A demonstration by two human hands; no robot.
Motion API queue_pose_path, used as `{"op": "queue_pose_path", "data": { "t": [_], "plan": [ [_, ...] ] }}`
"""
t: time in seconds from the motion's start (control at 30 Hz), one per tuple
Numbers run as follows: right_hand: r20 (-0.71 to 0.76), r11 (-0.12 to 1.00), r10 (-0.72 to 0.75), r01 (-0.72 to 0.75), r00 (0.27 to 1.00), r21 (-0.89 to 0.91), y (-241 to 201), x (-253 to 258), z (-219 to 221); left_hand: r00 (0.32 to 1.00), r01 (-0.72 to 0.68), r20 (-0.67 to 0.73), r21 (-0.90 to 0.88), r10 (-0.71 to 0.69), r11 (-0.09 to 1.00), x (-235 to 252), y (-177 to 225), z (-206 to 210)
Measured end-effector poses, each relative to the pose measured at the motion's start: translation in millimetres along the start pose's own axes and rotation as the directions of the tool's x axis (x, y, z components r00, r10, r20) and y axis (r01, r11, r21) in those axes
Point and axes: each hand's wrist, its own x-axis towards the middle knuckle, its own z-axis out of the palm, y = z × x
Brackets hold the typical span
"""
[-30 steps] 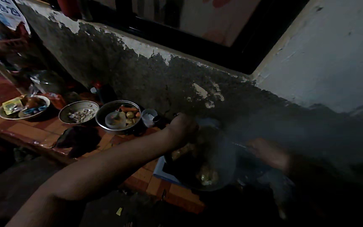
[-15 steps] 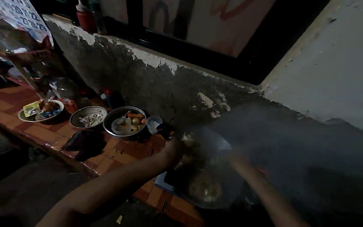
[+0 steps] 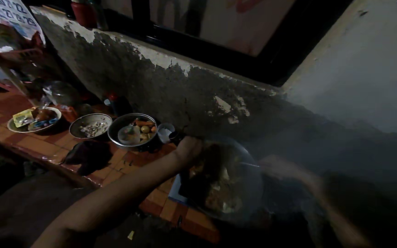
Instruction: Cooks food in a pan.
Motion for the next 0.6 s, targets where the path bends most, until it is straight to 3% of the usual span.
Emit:
{"op": "queue_pose_path", "data": {
  "t": [0.2, 0.33, 0.43, 0.53, 0.57, 0.6],
  "plan": [
    [-0.044, 0.990, 0.003, -0.009, 0.999, -0.139, -33, -67, -20, 0.984, -0.128, -0.110, 0.099, 0.139, 0.987, -21, 4, -17],
    [-0.076, 0.946, 0.185, -0.199, 0.980, -0.257, -53, -93, -4, 0.974, -0.171, -0.124, 0.135, 0.188, 0.976, -30, 1, -16],
    [-0.302, 0.937, 0.090, -0.183, 0.949, -0.298, -40, -117, 16, 0.982, -0.132, -0.115, 0.170, 0.152, 0.977, -38, -3, -18],
    [-0.560, 0.930, -0.015, -0.195, 0.829, -0.313, -22, -115, 38, 0.995, -0.089, -0.034, 0.195, 0.097, 0.977, -36, -5, -16],
    [-0.613, 0.927, -0.003, -0.228, 0.790, -0.299, -23, -108, 44, 0.997, -0.078, -0.010, 0.201, 0.082, 0.977, -30, -6, -10],
    [-0.616, 0.925, 0.105, -0.304, 0.781, -0.227, -35, -100, 46, 0.998, -0.064, 0.014, 0.191, 0.063, 0.979, -20, -6, -1]
  ]
}}
